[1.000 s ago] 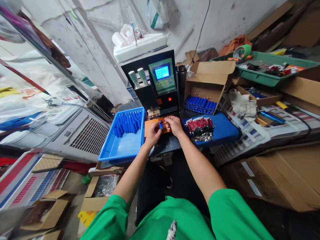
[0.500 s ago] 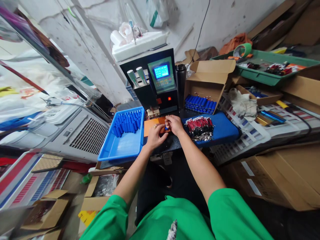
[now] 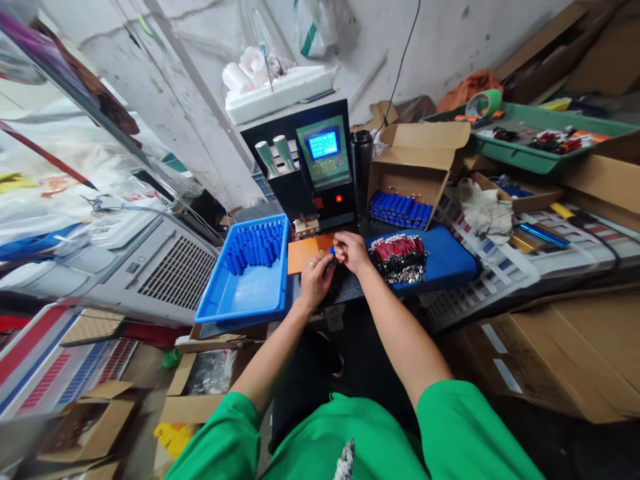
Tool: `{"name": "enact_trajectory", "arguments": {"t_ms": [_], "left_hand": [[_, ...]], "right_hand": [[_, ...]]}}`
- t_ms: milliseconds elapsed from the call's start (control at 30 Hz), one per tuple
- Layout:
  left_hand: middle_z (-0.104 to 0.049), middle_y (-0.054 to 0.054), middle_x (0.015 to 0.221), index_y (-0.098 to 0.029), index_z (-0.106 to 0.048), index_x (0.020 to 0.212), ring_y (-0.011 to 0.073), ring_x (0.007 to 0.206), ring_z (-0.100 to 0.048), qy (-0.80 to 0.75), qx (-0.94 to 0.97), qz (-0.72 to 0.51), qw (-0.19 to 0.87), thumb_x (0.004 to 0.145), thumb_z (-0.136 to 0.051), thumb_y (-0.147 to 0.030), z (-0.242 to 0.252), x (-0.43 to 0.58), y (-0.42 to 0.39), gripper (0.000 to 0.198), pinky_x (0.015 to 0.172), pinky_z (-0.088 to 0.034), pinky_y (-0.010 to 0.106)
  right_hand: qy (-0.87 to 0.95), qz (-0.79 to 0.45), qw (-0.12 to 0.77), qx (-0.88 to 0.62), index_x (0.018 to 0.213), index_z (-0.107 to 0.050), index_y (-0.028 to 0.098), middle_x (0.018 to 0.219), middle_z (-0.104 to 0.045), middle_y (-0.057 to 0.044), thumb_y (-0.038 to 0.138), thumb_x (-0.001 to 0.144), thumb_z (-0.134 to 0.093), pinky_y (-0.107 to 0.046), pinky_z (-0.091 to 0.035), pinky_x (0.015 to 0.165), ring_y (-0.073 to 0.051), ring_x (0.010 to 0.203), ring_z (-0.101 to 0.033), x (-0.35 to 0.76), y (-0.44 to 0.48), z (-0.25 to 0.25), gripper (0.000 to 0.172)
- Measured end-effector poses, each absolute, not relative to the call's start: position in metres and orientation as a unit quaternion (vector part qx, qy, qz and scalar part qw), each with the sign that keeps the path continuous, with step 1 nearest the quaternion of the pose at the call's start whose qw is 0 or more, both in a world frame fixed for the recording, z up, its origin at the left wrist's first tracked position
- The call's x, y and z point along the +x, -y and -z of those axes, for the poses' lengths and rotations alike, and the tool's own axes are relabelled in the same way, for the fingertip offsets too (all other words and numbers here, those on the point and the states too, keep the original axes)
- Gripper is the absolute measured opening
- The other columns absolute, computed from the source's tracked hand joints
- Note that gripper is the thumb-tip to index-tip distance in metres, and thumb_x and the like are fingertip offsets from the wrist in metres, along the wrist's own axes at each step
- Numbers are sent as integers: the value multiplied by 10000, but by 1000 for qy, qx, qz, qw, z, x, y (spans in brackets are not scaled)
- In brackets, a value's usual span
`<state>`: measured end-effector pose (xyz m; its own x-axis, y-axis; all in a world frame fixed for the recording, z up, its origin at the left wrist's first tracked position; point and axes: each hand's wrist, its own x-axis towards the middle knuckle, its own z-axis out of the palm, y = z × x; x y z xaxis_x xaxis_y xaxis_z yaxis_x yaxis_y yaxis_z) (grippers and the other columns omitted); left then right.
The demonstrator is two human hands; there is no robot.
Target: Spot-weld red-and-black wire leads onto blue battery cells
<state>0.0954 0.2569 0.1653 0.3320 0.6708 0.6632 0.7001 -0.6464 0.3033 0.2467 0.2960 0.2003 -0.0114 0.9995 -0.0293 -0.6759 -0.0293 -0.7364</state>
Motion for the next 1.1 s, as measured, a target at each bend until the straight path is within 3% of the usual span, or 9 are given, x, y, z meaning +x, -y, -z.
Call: {"name": "enact_trajectory", "arguments": {"t_ms": [200, 400, 667, 833, 1100], "left_hand": [[-630, 76, 933, -170, -631, 1073, 158, 783, -606, 481, -688, 521, -158, 936, -591, -316, -181, 91, -275, 204, 693, -494, 278], [-661, 52, 924, -170, -596, 1041, 149, 823, -642, 498, -633, 537, -250, 935, -582, -317, -197, 82, -289, 183, 788, -509, 274], [-682, 36, 880, -166, -615, 1134, 151, 775, -636, 530, -638, 493, -262, 907, -589, -238, -201, 87, -293, 239, 744, -505, 270], [-652, 16, 808, -167, -629, 989, 131, 709, -598, 526, -640, 488, -275, 884, -629, -274, -203, 89, -295, 150, 695, -472, 253], [-630, -2, 750, -166, -605, 897, 120, 678, -573, 549, -613, 494, -280, 811, -714, -292, -209, 90, -298, 187, 662, -439, 239]], "right_hand": [[284, -666, 627, -289, 673, -576, 146, 630, -547, 15, 317, 601, -801, -174, -215, 334, -36, 413, -381, 248, -293, -204, 291], [286, -664, 618, -309, 705, -578, 149, 621, -552, 17, 332, 604, -812, -173, -234, 342, -41, 421, -393, 244, -296, -202, 314], [295, -645, 616, -343, 716, -540, 163, 630, -552, 23, 372, 621, -838, -172, -272, 353, -44, 429, -417, 238, -298, -202, 376], [302, -632, 621, -351, 703, -525, 167, 628, -550, 25, 397, 627, -848, -172, -284, 351, -45, 430, -426, 235, -298, -203, 405], [314, -623, 621, -357, 678, -534, 165, 598, -540, 26, 407, 614, -841, -174, -290, 344, -50, 421, -427, 233, -299, -201, 396]]}}
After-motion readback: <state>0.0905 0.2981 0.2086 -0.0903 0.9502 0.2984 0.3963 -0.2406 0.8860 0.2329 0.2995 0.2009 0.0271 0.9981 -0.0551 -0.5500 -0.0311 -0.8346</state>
